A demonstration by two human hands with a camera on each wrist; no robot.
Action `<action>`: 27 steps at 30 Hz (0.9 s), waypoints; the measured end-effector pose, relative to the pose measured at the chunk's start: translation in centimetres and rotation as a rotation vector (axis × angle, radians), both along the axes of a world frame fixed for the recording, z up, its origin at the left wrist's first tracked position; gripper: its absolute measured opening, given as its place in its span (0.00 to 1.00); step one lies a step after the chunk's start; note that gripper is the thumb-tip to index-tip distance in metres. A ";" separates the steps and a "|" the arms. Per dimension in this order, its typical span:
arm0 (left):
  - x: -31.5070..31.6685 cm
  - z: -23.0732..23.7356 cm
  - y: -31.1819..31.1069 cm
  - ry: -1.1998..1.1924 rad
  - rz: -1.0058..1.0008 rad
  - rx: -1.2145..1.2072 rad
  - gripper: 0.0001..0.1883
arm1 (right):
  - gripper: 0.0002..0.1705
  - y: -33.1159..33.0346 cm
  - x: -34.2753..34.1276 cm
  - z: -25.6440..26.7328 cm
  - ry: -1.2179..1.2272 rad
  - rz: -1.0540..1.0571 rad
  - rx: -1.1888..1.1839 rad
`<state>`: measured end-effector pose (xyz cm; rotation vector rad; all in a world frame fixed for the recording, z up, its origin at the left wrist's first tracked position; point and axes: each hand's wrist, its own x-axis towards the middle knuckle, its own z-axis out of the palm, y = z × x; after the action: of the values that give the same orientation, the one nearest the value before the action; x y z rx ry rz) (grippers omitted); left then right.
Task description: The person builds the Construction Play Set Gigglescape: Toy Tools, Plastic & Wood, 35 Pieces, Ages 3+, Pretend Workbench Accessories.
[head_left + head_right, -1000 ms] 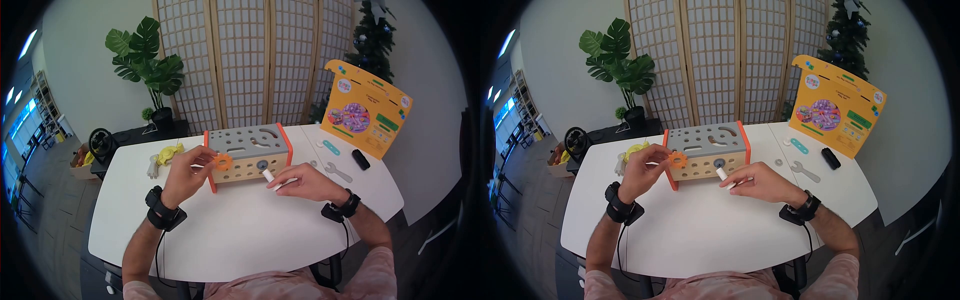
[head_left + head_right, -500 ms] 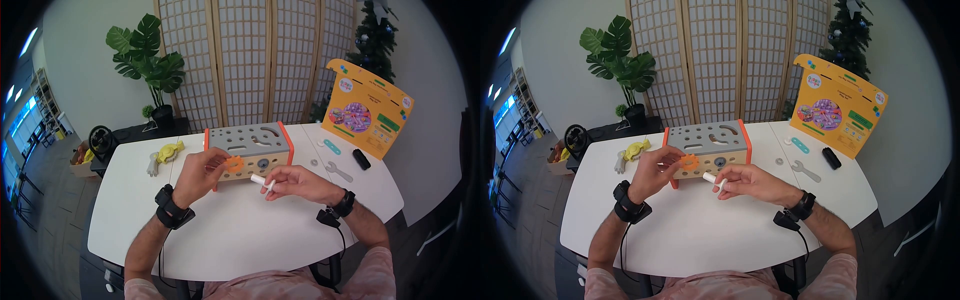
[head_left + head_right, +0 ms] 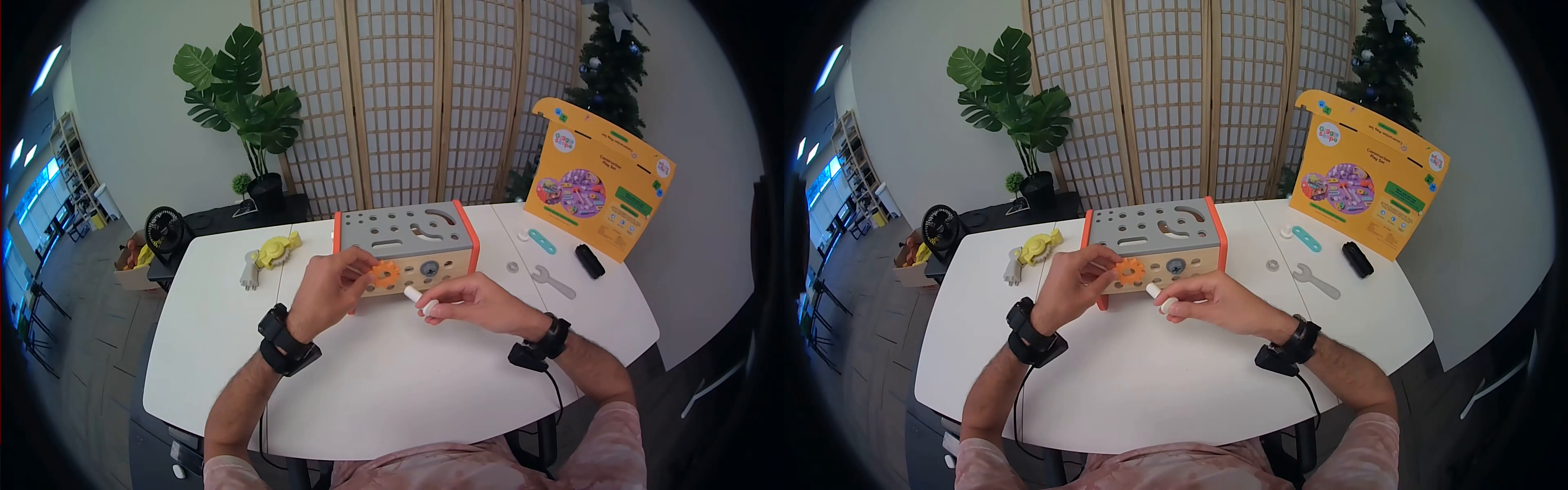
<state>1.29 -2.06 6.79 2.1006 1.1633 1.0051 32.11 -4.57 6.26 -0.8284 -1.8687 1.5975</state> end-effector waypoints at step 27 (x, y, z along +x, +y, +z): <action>1.5 -0.8 -1.2 0.369 0.275 0.289 0.17 | 0.14 2.0 -5.3 -1.6 -0.196 -0.181 0.450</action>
<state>2.82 -3.21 6.02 2.4774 1.6040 0.9782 26.79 -2.62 4.70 -0.9388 -2.1083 0.9599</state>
